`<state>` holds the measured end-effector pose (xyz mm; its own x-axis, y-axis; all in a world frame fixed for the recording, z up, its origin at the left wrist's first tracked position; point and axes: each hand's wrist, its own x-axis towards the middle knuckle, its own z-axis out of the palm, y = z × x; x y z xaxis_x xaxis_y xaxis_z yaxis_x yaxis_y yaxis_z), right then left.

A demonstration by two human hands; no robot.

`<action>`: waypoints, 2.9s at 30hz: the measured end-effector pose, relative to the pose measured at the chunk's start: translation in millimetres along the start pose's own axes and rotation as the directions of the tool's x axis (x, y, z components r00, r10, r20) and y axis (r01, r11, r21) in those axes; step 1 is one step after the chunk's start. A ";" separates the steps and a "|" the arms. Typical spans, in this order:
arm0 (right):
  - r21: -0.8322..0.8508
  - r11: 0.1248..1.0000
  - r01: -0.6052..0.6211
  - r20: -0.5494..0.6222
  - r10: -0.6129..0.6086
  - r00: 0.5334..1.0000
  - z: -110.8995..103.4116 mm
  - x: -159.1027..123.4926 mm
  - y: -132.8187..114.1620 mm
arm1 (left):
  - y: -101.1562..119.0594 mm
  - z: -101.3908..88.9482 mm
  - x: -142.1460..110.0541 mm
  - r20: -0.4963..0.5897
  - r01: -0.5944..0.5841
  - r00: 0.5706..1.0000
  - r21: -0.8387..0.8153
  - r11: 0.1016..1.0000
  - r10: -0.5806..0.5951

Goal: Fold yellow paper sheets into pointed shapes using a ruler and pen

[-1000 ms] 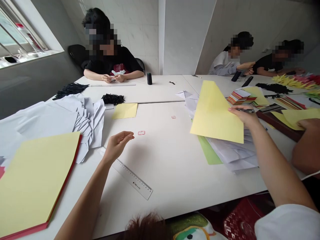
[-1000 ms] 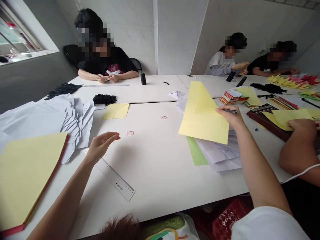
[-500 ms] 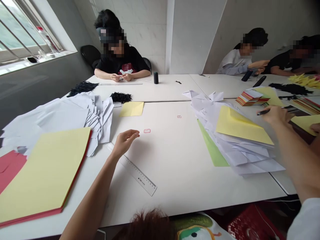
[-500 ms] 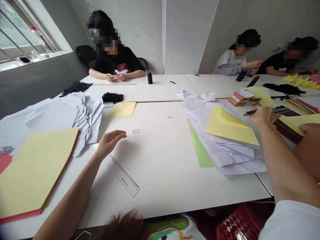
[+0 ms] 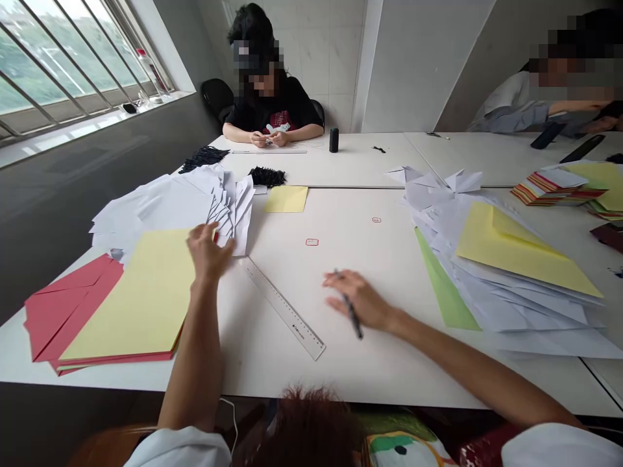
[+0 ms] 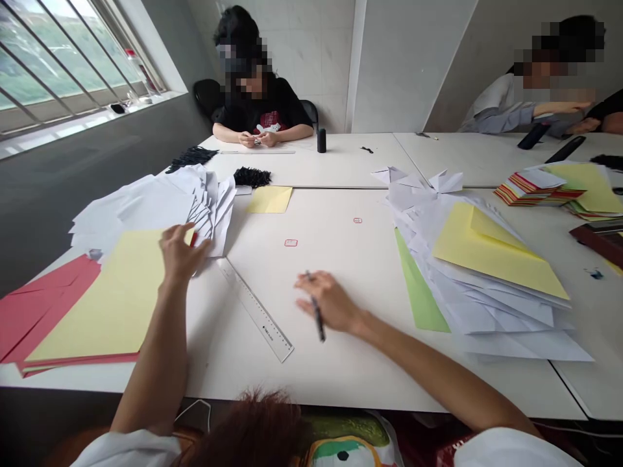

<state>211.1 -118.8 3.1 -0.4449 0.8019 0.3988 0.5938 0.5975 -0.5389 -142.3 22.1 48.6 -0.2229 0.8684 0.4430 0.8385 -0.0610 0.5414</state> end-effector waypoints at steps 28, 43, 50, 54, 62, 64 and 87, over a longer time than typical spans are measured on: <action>-0.240 0.968 -0.077 -0.112 0.051 0.992 1.4 -30.3 16.5 | -5.3 -31.8 -9.5 -0.170 0.244 0.957 0.026 0.969 -0.236; 0.693 0.667 -0.274 -0.125 0.485 0.866 -22.4 -12.1 -2.8 | 162.1 58.2 -152.4 0.201 -0.645 0.662 -0.338 0.686 0.722; 0.737 0.609 -0.294 -0.211 0.620 0.756 -16.0 -14.4 0.4 | 161.7 65.2 -152.6 0.211 -0.595 0.595 -0.533 0.602 0.775; 0.757 0.579 -0.304 -0.261 0.694 0.671 -19.3 -16.3 17.9 | 142.3 60.7 -119.1 0.085 -0.416 0.850 -0.498 0.761 0.521; 0.783 0.576 -0.233 -0.266 0.649 0.713 -26.5 -13.9 22.3 | 106.4 41.4 -72.0 0.690 0.520 0.711 -0.647 0.557 0.138; 0.757 0.607 -0.242 -0.283 0.638 0.717 -26.5 -14.1 23.9 | 106.3 36.5 -69.0 0.717 0.570 0.674 -0.657 0.494 0.176; -0.509 0.805 -0.304 -0.253 0.198 0.947 -39.6 -25.6 64.5 | 26.5 3.5 -18.2 0.348 0.466 0.884 -0.608 0.643 -0.311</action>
<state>287.4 -100.7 -12.5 -0.1344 0.8785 0.4585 0.9548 0.2387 -0.1774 -114.2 6.4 52.3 -0.2850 0.9582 -0.0254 0.1337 0.0660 0.9888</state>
